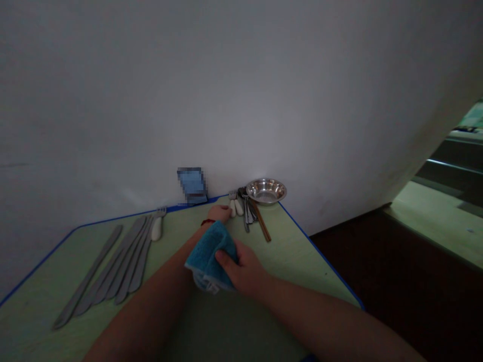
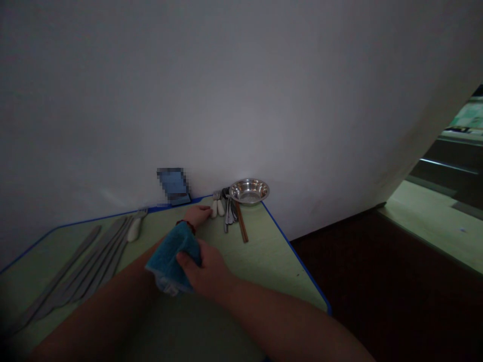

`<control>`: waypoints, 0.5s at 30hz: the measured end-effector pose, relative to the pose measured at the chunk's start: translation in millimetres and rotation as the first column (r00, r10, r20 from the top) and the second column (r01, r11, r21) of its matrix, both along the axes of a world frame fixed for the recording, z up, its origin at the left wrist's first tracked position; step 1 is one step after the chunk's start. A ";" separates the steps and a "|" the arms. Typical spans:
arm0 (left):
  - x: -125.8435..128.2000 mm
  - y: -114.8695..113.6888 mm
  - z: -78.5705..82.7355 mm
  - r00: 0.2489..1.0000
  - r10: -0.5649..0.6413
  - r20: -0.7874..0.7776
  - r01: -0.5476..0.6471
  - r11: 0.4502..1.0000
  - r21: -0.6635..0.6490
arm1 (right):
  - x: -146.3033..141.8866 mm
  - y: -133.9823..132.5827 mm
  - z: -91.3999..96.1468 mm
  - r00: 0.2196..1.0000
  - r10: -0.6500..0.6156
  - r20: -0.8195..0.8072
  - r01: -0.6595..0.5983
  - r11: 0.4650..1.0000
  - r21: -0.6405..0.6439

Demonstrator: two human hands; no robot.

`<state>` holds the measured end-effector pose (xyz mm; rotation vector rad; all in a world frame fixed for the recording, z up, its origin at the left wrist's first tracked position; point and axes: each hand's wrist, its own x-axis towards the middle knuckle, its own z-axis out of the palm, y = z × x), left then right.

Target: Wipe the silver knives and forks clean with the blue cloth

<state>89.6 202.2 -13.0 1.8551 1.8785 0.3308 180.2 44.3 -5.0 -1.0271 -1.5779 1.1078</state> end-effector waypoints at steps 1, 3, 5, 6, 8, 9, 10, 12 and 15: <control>-2.5 -3.5 3.3 1.000 0.007 -0.010 -0.007 1.000 0.000 | -0.1 -0.2 -0.2 1.000 -0.001 0.002 0.001 1.000 -0.001; -10.1 -11.7 10.8 0.999 0.020 -0.028 -0.020 1.000 0.005 | -0.4 -0.6 -0.9 1.000 -0.013 0.003 0.013 1.000 -0.003; -21.1 -20.3 18.2 0.999 0.015 -0.039 -0.015 1.000 0.019 | -1.0 -0.8 -2.0 1.000 -0.010 0.014 0.010 1.000 -0.011; -27.8 -24.3 21.5 0.999 0.014 -0.048 -0.012 0.999 0.033 | -1.3 -0.7 -2.8 1.000 -0.017 0.011 0.017 1.000 -0.013; -43.5 -31.0 27.0 0.996 0.037 -0.080 -0.032 0.997 0.069 | -2.0 -0.6 -4.8 1.000 -0.030 0.008 0.031 0.999 -0.019; -52.4 -33.5 29.2 0.993 0.058 -0.103 -0.049 0.995 0.089 | -2.4 -0.5 -5.8 1.000 -0.031 -0.002 0.031 0.999 -0.021; -62.1 -35.5 31.1 0.988 0.085 -0.129 -0.071 0.991 0.110 | -2.8 -0.5 -6.8 0.999 -0.036 -0.017 0.036 0.999 -0.020; -82.7 -38.1 33.9 0.971 0.144 -0.190 -0.116 0.981 0.154 | -3.7 -0.9 -8.2 0.999 -0.029 -0.028 0.028 0.999 -0.022; -113.3 -39.9 35.2 0.929 0.236 -0.284 -0.190 0.965 0.182 | -4.8 -2.0 -8.1 0.998 -0.050 -0.037 0.048 0.998 -0.039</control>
